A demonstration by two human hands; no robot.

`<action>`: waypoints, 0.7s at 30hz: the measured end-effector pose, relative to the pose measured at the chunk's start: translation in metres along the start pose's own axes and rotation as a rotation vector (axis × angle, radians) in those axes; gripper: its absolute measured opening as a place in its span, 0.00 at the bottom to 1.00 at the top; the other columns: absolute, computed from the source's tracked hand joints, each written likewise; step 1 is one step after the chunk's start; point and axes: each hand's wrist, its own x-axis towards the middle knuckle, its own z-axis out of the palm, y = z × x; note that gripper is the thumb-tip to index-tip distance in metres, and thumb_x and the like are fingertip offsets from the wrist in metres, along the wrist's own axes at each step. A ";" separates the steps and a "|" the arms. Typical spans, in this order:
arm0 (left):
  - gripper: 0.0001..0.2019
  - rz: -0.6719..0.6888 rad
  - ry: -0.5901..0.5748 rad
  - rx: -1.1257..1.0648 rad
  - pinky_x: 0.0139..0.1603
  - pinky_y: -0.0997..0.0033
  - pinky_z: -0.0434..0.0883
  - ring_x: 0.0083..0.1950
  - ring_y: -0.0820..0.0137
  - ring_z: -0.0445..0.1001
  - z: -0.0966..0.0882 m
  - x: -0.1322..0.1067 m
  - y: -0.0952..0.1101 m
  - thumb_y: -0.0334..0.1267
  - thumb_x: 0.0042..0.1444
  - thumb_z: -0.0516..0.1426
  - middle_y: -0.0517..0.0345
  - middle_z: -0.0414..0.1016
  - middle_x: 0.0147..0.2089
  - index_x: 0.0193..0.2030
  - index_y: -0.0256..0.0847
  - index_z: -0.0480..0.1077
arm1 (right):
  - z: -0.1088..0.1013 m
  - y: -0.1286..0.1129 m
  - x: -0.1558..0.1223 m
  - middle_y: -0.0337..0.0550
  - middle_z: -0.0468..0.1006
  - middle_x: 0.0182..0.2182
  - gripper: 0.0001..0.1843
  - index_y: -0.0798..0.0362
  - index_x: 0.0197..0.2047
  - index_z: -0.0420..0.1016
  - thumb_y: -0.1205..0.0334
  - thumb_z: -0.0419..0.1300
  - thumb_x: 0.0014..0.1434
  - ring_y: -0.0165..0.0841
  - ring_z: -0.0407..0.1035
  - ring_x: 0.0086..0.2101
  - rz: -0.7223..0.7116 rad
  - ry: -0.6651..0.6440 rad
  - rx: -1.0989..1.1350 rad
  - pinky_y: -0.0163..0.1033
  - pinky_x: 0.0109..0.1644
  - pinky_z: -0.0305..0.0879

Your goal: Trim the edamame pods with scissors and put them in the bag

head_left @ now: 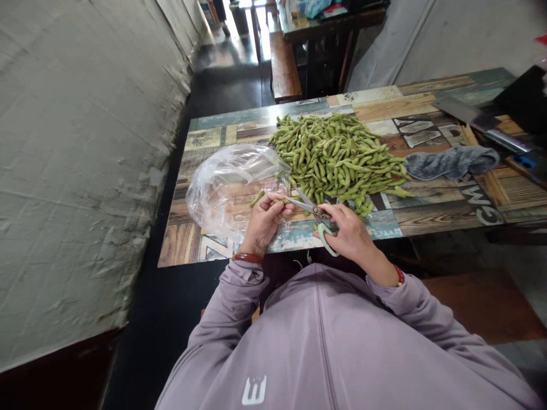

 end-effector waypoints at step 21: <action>0.17 -0.060 -0.048 0.014 0.34 0.77 0.76 0.31 0.73 0.79 -0.001 0.000 -0.002 0.41 0.45 0.72 0.57 0.78 0.29 0.36 0.36 0.72 | 0.011 -0.005 0.007 0.46 0.75 0.42 0.24 0.47 0.60 0.70 0.56 0.64 0.61 0.37 0.74 0.37 -0.047 -0.016 0.069 0.42 0.45 0.74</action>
